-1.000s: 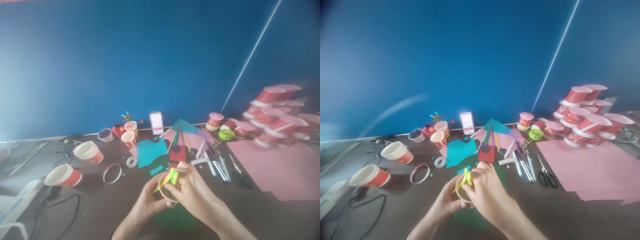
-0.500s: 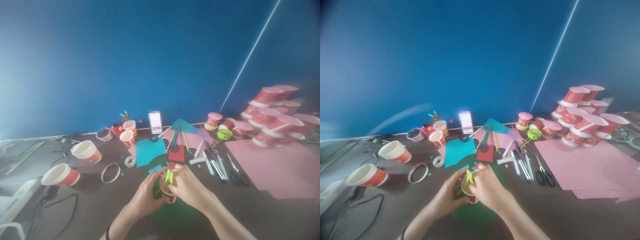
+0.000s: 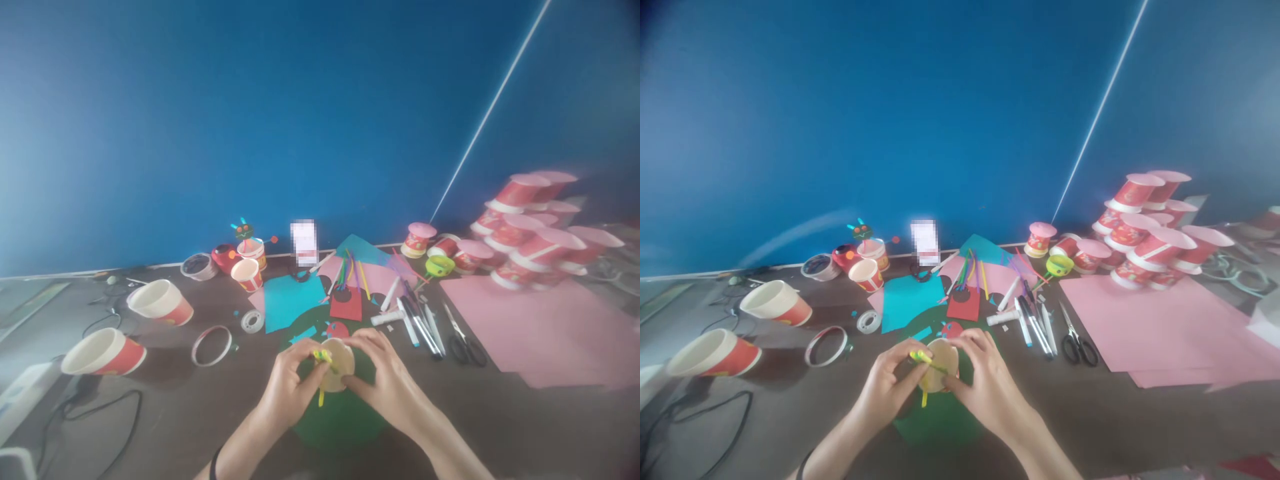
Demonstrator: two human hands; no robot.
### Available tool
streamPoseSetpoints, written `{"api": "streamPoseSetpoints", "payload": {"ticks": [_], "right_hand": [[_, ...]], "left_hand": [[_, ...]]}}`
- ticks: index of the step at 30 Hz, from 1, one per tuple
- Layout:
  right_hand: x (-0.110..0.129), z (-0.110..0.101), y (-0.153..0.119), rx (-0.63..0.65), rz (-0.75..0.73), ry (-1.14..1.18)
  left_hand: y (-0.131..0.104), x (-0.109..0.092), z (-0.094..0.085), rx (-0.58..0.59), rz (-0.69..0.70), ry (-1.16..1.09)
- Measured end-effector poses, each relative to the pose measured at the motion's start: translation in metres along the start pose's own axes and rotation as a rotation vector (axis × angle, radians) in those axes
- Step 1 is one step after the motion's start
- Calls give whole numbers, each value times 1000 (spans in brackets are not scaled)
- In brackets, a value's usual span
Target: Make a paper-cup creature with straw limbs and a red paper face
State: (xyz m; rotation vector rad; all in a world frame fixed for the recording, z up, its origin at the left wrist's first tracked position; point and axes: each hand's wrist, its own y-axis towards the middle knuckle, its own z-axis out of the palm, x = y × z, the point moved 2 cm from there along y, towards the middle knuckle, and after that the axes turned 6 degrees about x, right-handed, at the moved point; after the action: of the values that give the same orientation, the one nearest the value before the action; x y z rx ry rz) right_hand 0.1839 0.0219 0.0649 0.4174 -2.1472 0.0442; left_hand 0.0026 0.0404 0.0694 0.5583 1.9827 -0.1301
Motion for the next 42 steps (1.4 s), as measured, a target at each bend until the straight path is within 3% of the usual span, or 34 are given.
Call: {"api": "streamPoseSetpoints", "payload": {"ticks": [4,9,17,20,29,35,42], "right_hand": [[-11,11,-14,0,80,122],[-10,24,-16,-25,92,157],[-12,28,-20,-17,122,155],[-11,28,-20,-31,120,192],[-20,33,-16,-64,139,352],[-30,42,-11,-36,238,642],[-32,47,-9,-39,300,687]], "left_hand": [[-5,0,3,28,46,56],[-2,-5,9,43,128,328],[19,-27,-2,323,290,644],[21,-26,1,351,309,685],[12,-3,14,156,216,551],[10,-1,14,57,267,520],[9,0,15,-11,309,527]]}}
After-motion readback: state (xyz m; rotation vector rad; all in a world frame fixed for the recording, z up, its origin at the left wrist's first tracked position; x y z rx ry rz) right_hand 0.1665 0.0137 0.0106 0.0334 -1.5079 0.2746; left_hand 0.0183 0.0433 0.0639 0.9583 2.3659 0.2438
